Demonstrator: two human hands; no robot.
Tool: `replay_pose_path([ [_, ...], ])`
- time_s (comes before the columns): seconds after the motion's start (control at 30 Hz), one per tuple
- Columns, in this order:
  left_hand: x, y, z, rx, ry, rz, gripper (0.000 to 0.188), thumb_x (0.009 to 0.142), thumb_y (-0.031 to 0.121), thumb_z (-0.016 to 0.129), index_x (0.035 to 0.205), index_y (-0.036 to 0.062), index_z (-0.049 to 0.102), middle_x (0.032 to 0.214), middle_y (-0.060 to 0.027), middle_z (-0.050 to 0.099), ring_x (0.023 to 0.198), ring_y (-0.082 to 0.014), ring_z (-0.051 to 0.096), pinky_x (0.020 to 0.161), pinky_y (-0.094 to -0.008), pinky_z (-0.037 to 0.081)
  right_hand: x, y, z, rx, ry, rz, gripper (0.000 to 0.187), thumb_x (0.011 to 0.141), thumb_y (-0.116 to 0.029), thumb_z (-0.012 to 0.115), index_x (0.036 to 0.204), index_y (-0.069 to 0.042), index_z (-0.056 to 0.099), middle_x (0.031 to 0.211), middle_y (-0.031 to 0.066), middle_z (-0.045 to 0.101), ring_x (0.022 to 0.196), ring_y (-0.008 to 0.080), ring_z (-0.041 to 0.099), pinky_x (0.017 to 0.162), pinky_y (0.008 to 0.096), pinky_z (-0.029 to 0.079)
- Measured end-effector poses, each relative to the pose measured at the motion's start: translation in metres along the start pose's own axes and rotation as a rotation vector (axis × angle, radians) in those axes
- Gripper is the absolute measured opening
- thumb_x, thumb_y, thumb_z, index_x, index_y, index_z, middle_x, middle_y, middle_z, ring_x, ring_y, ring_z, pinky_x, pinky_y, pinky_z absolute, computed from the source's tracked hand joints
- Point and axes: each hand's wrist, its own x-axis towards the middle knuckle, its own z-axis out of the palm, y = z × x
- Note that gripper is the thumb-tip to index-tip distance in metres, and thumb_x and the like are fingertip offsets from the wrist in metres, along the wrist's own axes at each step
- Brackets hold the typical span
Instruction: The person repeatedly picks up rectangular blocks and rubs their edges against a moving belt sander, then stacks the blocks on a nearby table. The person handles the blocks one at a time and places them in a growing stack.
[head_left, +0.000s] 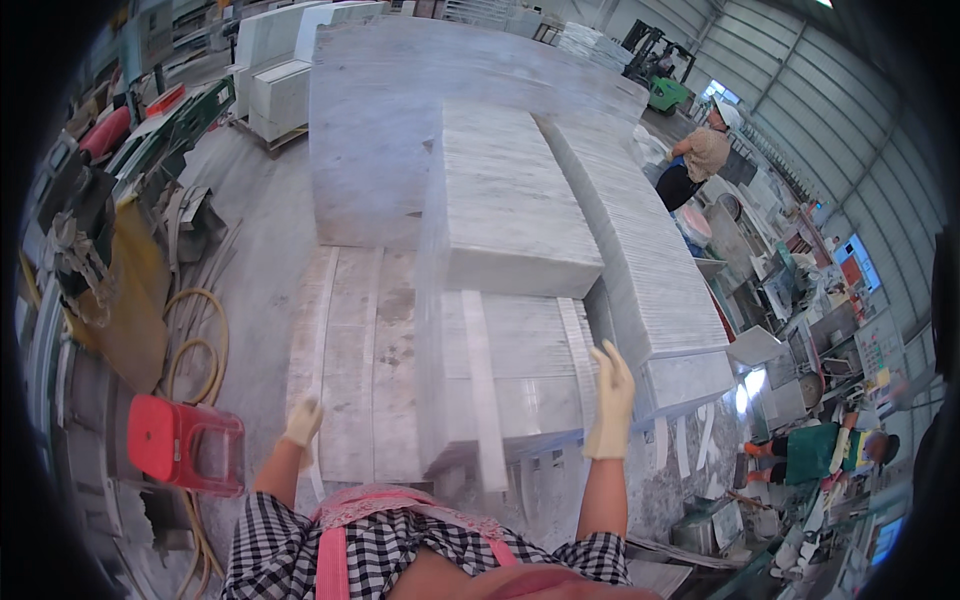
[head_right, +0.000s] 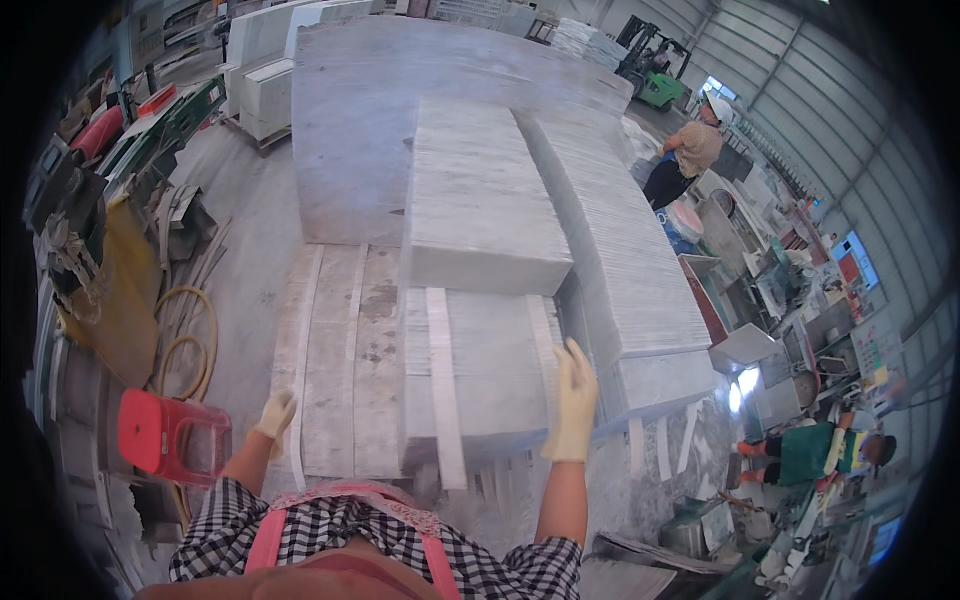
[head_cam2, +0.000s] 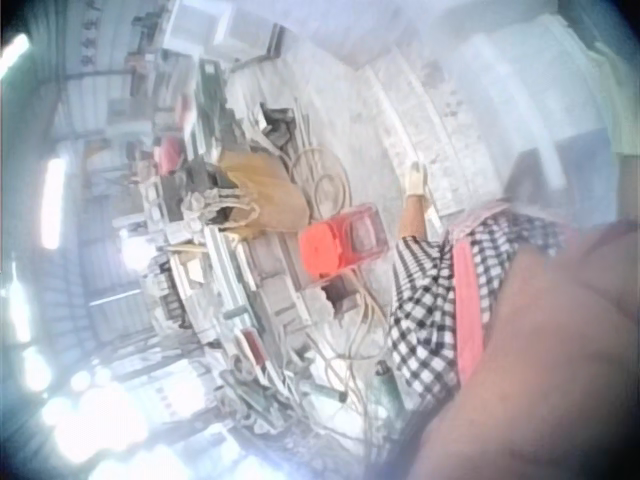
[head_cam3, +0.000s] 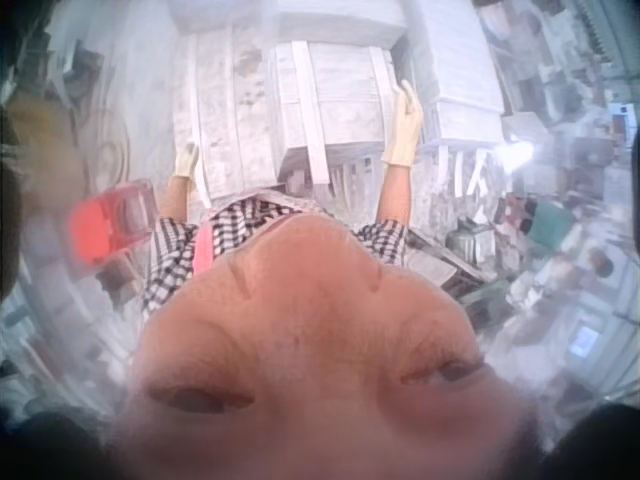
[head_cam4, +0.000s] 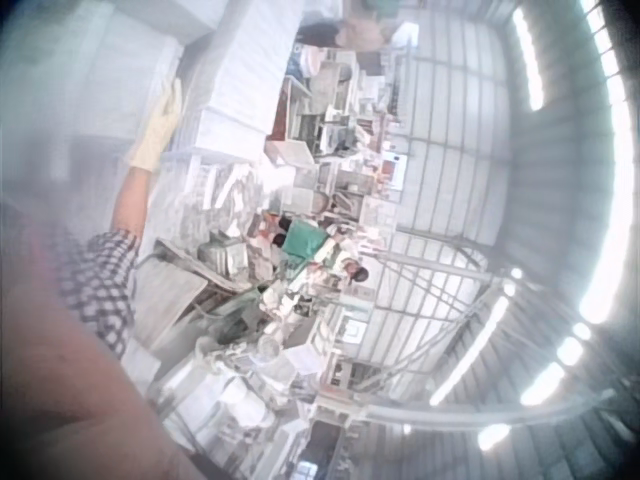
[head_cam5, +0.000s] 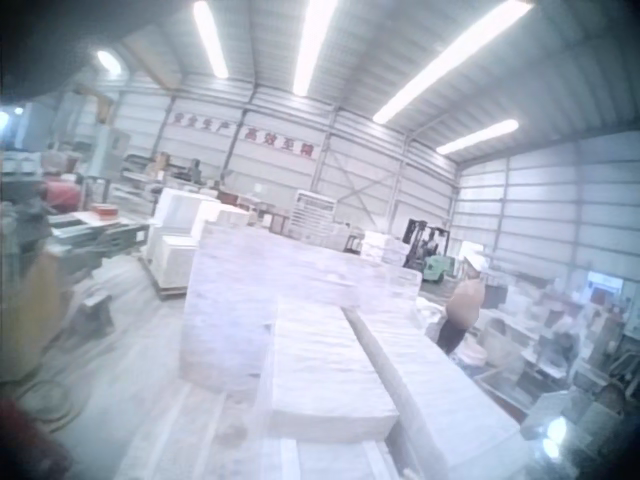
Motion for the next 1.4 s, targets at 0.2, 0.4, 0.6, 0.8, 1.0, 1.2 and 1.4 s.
replay_pose_path([
  [0.2,-0.203,-0.213,-0.065,0.905,-0.888,-0.293,0.037,0.083,0.025,0.069,0.118,0.0143,0.074,0.126,-0.0135,0.069,0.121,-0.0324,0.064,0.101,-0.0402,0.053,-0.159,-0.092,0.015,0.301,0.456,0.221,0.035,0.105,-0.026,0.049,0.118,0.001,0.067,0.064,0.0007,0.053,0.070,0.0120,0.054,0.085,0.0296,0.049],
  [0.4,-0.229,-0.289,-0.102,0.894,-0.903,-0.372,0.033,0.080,0.026,0.071,0.111,0.0163,0.076,0.124,-0.0120,0.069,0.117,-0.0292,0.065,0.100,-0.0386,0.053,-0.250,-0.144,0.101,0.423,0.378,0.267,0.036,0.108,-0.024,0.047,0.113,0.005,0.067,0.045,-0.0022,0.043,0.038,0.0069,0.036,0.054,0.0241,0.045],
  [0.6,-0.150,-0.239,-0.080,-0.107,-0.130,-0.486,0.039,0.089,0.031,0.052,0.112,0.0058,0.072,0.116,-0.0208,0.069,0.109,-0.0417,0.065,0.092,-0.0490,0.054,-0.286,-0.202,0.174,0.225,-0.132,0.231,0.031,0.105,-0.018,0.052,0.115,0.006,0.069,0.058,-0.0003,0.055,0.046,0.0054,0.044,0.050,0.0217,0.038],
  [0.8,-0.131,-0.183,-0.065,-0.303,-0.322,-0.246,0.041,0.091,0.035,0.055,0.115,0.0060,0.071,0.109,-0.0226,0.071,0.105,-0.0389,0.067,0.090,-0.0449,0.052,-0.340,-0.164,0.174,-0.307,-0.597,0.157,0.030,0.102,-0.023,0.058,0.117,0.000,0.071,0.072,0.0027,0.066,0.057,0.0108,0.062,0.052,0.0255,0.044],
  [1.0,-0.153,-0.205,-0.085,0.105,-0.653,-0.094,0.037,0.086,0.024,0.057,0.115,0.0043,0.070,0.098,-0.0189,0.073,0.089,-0.0329,0.069,0.078,-0.0420,0.053,-0.494,0.014,0.085,-0.286,-0.272,0.994,0.045,0.101,-0.038,0.052,0.112,0.002,0.069,0.065,0.0087,0.069,0.060,0.0153,0.066,0.062,0.0317,0.052],
  [1.2,-0.117,-0.205,-0.059,0.397,-1.069,-0.019,0.035,0.088,0.024,0.056,0.114,0.0032,0.067,0.102,-0.0179,0.068,0.089,-0.0275,0.063,0.079,-0.0407,0.050,-0.774,0.040,0.005,-0.370,0.014,1.428,0.051,0.094,-0.046,0.048,0.099,-0.002,0.074,0.085,0.0122,0.077,0.083,0.0283,0.073,0.077,0.0384,0.056],
  [1.4,-0.097,-0.137,0.073,0.665,-1.195,0.412,0.030,0.090,0.026,0.056,0.105,0.0022,0.067,0.096,-0.0129,0.067,0.083,-0.0238,0.061,0.076,-0.0413,0.049,-0.905,0.002,-0.028,-0.061,0.518,1.636,0.040,0.094,-0.036,0.051,0.103,-0.002,0.069,0.081,0.0121,0.076,0.073,0.0212,0.073,0.067,0.0330,0.056],
])
